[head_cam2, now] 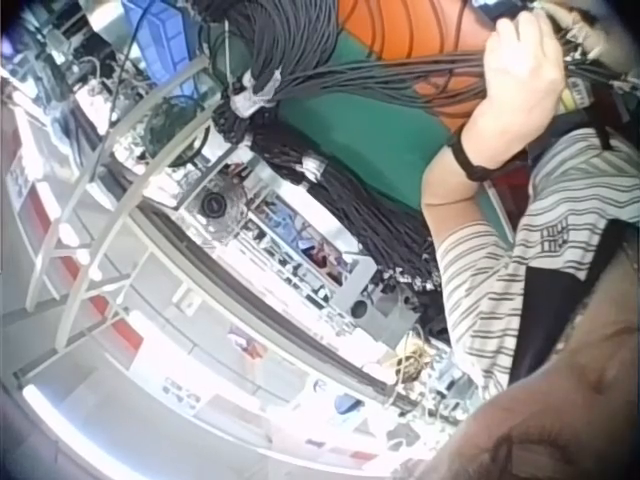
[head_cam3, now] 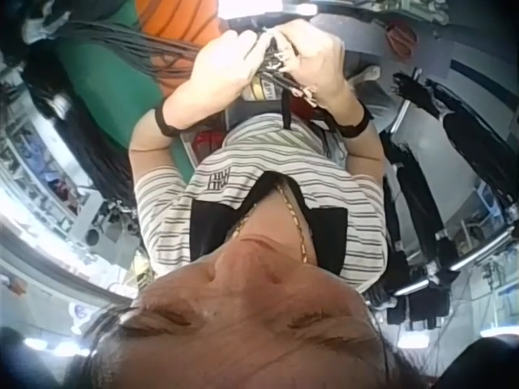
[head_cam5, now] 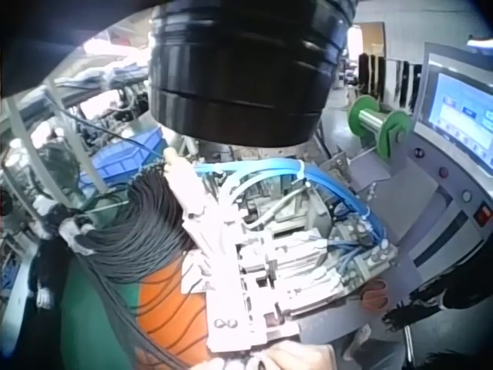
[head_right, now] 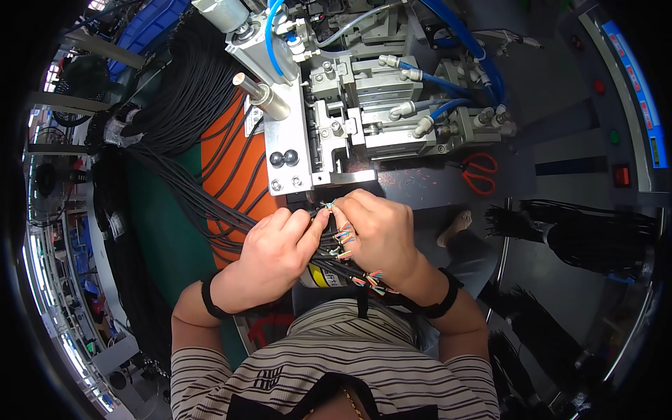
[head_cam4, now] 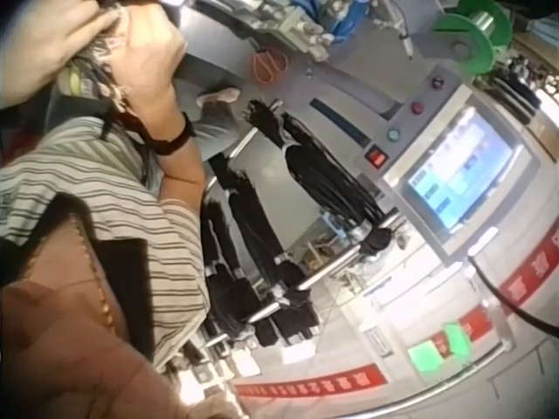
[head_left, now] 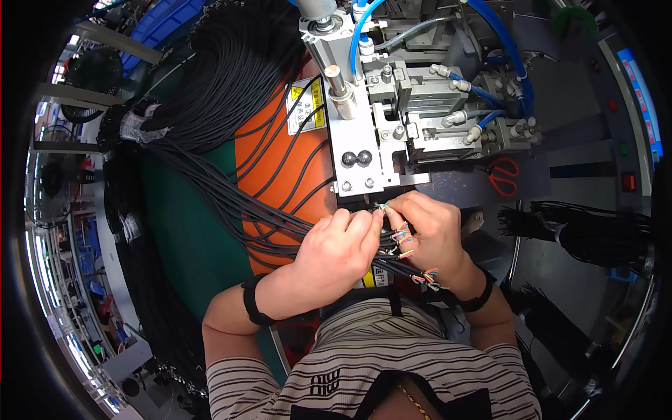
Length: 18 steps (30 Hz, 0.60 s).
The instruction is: The person inserts the ends of wires into a machine by hand, picks up a bundle of cables to check the connectors, and then uses scissors on the machine.
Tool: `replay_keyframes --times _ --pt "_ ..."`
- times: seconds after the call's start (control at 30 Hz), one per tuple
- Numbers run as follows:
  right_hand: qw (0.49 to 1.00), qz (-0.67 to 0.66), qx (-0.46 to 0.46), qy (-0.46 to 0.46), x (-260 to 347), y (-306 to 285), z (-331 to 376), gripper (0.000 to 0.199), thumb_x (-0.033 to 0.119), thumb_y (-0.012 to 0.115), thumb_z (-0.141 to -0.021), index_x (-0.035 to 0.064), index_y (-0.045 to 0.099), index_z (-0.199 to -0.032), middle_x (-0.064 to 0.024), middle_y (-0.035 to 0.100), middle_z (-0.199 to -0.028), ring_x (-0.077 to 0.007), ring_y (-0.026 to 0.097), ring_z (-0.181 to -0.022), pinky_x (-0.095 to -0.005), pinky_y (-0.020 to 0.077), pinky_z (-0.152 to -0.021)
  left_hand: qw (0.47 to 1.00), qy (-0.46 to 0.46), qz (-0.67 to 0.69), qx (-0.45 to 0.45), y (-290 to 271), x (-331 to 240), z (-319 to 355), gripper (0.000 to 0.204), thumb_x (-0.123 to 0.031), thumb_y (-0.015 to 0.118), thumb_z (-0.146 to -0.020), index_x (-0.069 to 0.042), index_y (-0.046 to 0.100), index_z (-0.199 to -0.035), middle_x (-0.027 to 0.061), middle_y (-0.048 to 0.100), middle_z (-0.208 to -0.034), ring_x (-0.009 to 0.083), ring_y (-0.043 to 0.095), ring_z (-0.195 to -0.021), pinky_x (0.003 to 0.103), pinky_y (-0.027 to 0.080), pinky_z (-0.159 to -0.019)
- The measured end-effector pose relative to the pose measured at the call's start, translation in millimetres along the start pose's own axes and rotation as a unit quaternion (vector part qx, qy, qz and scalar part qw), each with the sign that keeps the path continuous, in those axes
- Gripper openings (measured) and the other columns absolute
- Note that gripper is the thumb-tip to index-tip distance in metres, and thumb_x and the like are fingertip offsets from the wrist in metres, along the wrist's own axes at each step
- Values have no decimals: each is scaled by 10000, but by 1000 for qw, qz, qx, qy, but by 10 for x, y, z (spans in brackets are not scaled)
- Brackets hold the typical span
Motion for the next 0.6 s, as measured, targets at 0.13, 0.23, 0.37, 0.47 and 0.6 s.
replay_keyframes --times 0.13,0.23,0.37,0.47,0.6 --pt "1000 8 13 22 -4 17 -12 76 -7 737 -819 -29 683 -868 -126 671 -766 -226 654 -574 -312 501 -495 1000 -6 14 -4 -5 24 -31 432 -97 619 -763 89 630 -1153 87 535 -883 207 540 -777 311 472 -611" --pt "999 -7 -48 23 -21 4 -9 61 -7 729 -829 -27 679 -857 -121 669 -755 -210 636 -543 -303 487 -480 1000 -12 8 -8 -10 23 -56 413 -86 623 -767 76 635 -1147 87 532 -876 216 551 -789 312 475 -619" --pt "994 -75 44 72 -98 40 -29 59 -11 720 -842 -35 670 -862 -88 660 -737 -120 574 -502 -254 425 -454 998 -38 48 -3 -24 84 -7 395 -82 633 -774 53 643 -1145 92 548 -896 230 567 -811 326 480 -648" --pt "968 -178 38 174 -210 100 76 55 -23 713 -850 -41 669 -878 -33 642 -711 -32 509 -517 -206 367 -463 997 -46 48 -42 1 246 138 395 -83 641 -777 40 645 -1153 97 569 -927 240 577 -816 341 483 -674" --pt "982 -103 19 156 -188 44 84 73 -24 720 -852 -38 682 -913 -13 648 -781 7 476 -547 -180 334 -483 993 -63 18 -102 -4 289 356 410 -85 653 -773 29 645 -1166 102 600 -982 249 591 -805 363 482 -710"
Point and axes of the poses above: each hand's wrist, its own z-axis away from the middle knuckle, its own y-axis out of the palm, x = y × z, the point moved 4 cm from there along -z, towards the middle knuckle
